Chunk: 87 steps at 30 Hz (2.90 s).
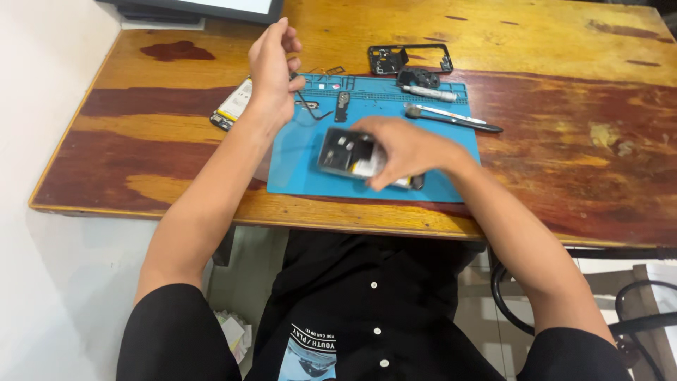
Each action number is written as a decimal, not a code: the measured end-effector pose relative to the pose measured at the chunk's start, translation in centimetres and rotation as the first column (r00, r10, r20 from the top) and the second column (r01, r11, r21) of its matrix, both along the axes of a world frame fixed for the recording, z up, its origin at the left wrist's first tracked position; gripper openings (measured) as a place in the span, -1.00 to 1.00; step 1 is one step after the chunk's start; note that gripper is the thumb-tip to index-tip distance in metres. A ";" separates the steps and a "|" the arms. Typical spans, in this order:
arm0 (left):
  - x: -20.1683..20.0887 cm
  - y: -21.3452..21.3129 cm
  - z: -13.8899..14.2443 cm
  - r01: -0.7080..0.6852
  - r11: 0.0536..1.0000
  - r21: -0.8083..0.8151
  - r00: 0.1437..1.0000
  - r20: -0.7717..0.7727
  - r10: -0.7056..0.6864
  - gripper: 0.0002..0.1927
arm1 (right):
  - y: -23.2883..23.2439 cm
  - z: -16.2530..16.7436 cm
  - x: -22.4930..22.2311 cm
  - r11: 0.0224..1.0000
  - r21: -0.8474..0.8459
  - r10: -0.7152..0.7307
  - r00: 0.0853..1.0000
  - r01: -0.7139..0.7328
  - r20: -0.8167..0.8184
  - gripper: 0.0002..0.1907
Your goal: The person disassembles a smartphone, removes the battery and internal components, cleans parts with a brush, and reassembles the device using a screwdriver and tweezers. The person handles the phone casing, battery, and small internal parts throughout the process.
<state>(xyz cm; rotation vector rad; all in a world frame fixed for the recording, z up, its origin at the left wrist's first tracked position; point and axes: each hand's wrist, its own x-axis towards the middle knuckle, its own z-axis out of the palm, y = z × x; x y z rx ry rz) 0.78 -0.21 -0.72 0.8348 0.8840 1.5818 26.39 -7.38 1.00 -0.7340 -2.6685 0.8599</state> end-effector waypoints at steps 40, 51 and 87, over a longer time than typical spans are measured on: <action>4.6 -3.3 0.1 0.403 0.903 0.150 0.738 0.530 -0.417 -0.81 | -2.9 2.3 -0.6 0.869 0.361 -0.185 0.899 0.339 -0.398 -0.85; 5.3 -14.0 0.5 0.584 0.804 0.111 0.812 -0.087 -0.577 -0.72 | -10.3 1.2 2.8 0.857 0.273 -0.338 0.877 0.436 -0.341 -0.92; 0.8 -18.0 -1.1 0.486 0.839 0.244 0.360 -0.931 0.062 -0.78 | -13.5 -3.2 2.7 0.693 0.282 -0.555 0.740 0.664 -0.379 -0.82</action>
